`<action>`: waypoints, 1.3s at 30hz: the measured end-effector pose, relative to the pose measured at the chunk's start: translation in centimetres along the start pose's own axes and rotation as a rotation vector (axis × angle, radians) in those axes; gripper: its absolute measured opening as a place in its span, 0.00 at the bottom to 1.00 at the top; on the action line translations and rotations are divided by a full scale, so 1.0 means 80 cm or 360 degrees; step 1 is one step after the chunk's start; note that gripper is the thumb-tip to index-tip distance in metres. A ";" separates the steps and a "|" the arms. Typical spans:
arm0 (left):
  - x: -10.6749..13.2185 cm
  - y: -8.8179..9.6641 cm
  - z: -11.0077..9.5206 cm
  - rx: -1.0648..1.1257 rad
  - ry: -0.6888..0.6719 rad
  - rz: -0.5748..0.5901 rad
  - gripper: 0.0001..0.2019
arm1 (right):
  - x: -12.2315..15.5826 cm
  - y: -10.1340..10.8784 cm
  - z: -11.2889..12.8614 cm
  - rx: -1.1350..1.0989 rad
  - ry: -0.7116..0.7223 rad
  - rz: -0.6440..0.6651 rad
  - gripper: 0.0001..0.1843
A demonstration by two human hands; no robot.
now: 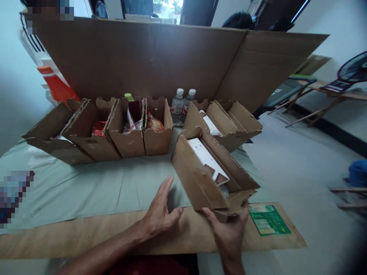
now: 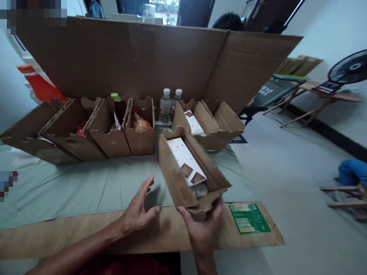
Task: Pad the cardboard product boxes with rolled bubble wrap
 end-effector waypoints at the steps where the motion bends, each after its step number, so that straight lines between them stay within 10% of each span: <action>1: -0.004 -0.005 -0.002 -0.0015 -0.0050 0.0052 0.46 | 0.010 -0.008 0.013 -0.0014 -0.0018 -0.0017 0.63; 8: -0.021 -0.014 -0.004 -0.0106 -0.0173 0.0086 0.47 | 0.039 -0.026 0.027 0.0067 -0.0040 -0.0036 0.53; 19: -0.090 -0.005 -0.009 -0.0107 -0.0298 -0.0013 0.40 | -0.060 -0.032 0.015 -0.0157 0.0053 0.0145 0.44; 31: -0.073 -0.012 -0.012 -0.0104 -0.0285 0.0157 0.50 | -0.053 -0.020 0.014 0.0108 0.0165 0.0007 0.25; 39: -0.150 0.029 -0.024 -0.0320 -0.0275 -0.0250 0.34 | -0.118 -0.057 0.049 0.0027 0.0459 -0.0038 0.20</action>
Point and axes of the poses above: each hand's wrist, its own x-axis away from the middle knuckle, its own y-axis out of the back of the hand, z = x × y, the point moved 4 cm from there along -x, towards the middle knuckle, and after that the axes turned 15 degrees about x, right-handed, at the moved point
